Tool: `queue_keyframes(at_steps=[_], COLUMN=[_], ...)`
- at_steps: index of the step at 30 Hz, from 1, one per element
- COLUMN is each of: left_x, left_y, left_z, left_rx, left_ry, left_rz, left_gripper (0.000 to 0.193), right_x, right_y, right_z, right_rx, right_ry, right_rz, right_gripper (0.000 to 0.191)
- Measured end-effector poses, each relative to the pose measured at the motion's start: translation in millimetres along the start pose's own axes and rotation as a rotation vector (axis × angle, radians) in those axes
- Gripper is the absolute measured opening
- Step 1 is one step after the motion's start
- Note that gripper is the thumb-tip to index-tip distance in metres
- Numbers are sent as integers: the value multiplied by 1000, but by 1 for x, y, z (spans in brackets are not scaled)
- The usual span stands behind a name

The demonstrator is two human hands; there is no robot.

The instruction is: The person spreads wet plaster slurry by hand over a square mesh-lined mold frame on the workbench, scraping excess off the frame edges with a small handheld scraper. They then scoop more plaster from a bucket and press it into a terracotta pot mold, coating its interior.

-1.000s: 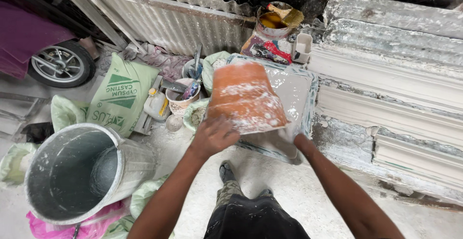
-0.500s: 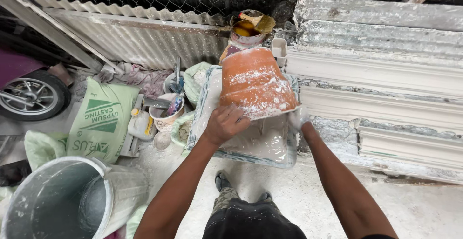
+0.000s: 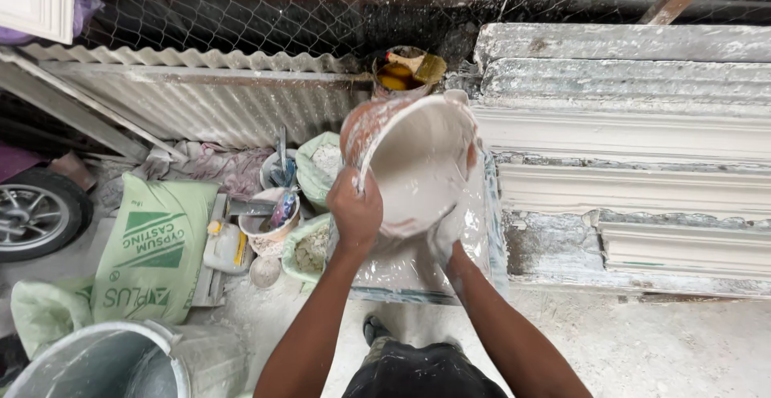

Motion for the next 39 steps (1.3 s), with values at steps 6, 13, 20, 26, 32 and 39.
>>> queue_keyframes(at_steps=[6, 13, 20, 26, 32, 39], left_x=[11, 12, 2, 13, 17, 27], left_y=[17, 51, 33, 31, 33, 23], left_z=[27, 47, 27, 36, 45, 33], left_rx=[-27, -38, -44, -338, -144, -156], left_ry=[68, 75, 293, 280, 250, 147], left_rz=[127, 426, 287, 247, 348, 197], left_gripper=[6, 12, 32, 30, 14, 8], right_x=[60, 35, 46, -1, 55, 30], right_y=[24, 75, 36, 26, 52, 75], right_z=[21, 6, -122, -133, -114, -111], right_rx=[177, 206, -198, -986, -1307, -1184], right_ry=[-254, -231, 275, 859, 818, 706], right_rz=[9, 527, 39, 840, 1073, 679], right_gripper=[39, 40, 37, 34, 40, 52])
Point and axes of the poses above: each hand's wrist, its own x-axis towards the middle knuckle, its own z-axis out of the back of the hand, y = z × x, the point moved 6 cm from there along x, towards the middle knuckle, and after that the axes turned 3 degrees about y, right-handed, at the moved point
